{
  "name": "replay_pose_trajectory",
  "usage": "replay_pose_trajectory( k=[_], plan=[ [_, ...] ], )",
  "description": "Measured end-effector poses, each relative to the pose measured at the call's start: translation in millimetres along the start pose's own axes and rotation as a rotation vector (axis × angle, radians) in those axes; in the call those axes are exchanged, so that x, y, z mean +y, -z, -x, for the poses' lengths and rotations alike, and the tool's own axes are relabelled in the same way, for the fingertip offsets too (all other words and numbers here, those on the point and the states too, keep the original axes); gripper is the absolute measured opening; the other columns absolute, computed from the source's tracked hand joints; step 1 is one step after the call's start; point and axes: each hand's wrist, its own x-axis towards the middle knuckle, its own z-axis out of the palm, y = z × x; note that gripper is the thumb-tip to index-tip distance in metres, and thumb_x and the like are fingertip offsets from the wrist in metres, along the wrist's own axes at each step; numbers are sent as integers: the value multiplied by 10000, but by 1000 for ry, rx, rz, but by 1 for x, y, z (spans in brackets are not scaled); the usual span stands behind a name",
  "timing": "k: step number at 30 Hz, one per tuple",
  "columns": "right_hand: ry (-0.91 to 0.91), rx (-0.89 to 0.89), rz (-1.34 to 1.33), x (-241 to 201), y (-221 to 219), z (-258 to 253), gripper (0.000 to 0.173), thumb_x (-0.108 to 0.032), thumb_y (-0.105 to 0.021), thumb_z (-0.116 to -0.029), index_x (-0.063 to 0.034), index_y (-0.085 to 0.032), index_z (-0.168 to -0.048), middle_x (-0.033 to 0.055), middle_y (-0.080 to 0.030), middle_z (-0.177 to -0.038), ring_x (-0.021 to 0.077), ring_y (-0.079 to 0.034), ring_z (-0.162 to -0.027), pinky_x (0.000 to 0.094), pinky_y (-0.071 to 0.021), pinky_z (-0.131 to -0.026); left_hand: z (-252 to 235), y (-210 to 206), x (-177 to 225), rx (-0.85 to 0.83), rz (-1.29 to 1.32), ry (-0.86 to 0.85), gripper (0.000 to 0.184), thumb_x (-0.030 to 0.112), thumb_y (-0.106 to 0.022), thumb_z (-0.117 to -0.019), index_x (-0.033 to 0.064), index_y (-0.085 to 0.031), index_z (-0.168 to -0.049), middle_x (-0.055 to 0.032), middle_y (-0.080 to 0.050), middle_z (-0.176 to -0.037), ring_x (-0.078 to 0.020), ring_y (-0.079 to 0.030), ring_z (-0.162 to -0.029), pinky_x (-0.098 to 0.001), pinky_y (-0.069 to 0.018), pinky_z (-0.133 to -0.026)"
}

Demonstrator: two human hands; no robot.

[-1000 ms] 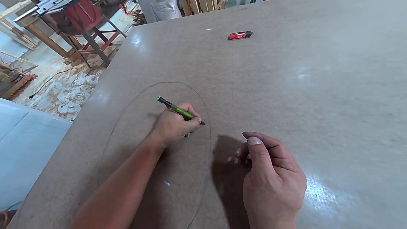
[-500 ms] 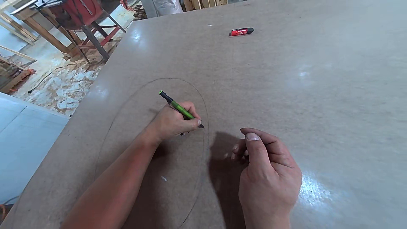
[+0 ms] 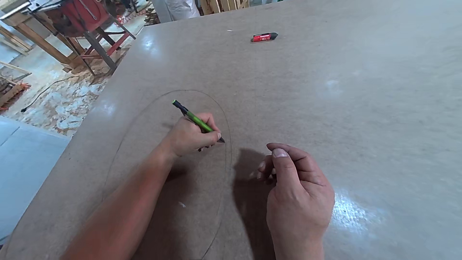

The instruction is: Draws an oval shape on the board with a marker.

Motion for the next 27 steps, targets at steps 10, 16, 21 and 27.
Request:
replay_pose_trajectory(
  k=[10,16,21,27],
  plan=[
    [16,-14,25,1,1,0,219,-141,-490,-1043,-67,-696,-1051,-29,-642,-687,82,-632,-565,218,-556,-504,0,-4,3,39,-1,44,32,55,-719,-899,40,-697,-881,-79,-679,-691,-125,-622,-560,-243,-500,-498],
    [17,-2,-2,1,0,-1,205,-133,-499,-1039,-63,-692,-1045,-23,-638,-682,85,-633,-567,217,-558,-507,-4,-8,4,115,1,57,55,40,-726,-915,26,-683,-884,-108,-705,-720,-152,-647,-551,-256,-527,-478],
    [10,2,-2,0,-1,0,210,-125,-495,-1037,-58,-693,-1053,-21,-639,-684,86,-635,-567,216,-559,-509,-5,-9,4,171,-12,72,62,38,-724,-922,18,-671,-897,-111,-711,-730,-158,-660,-548,-268,-551,-478],
    [5,2,6,0,-1,0,215,-128,-488,-1037,-57,-691,-1050,-19,-639,-686,88,-634,-564,216,-556,-506,-8,-11,7,234,-29,113,70,36,-732,-924,21,-671,-891,-108,-702,-717,-162,-653,-539,-269,-551,-478]
  ],
)
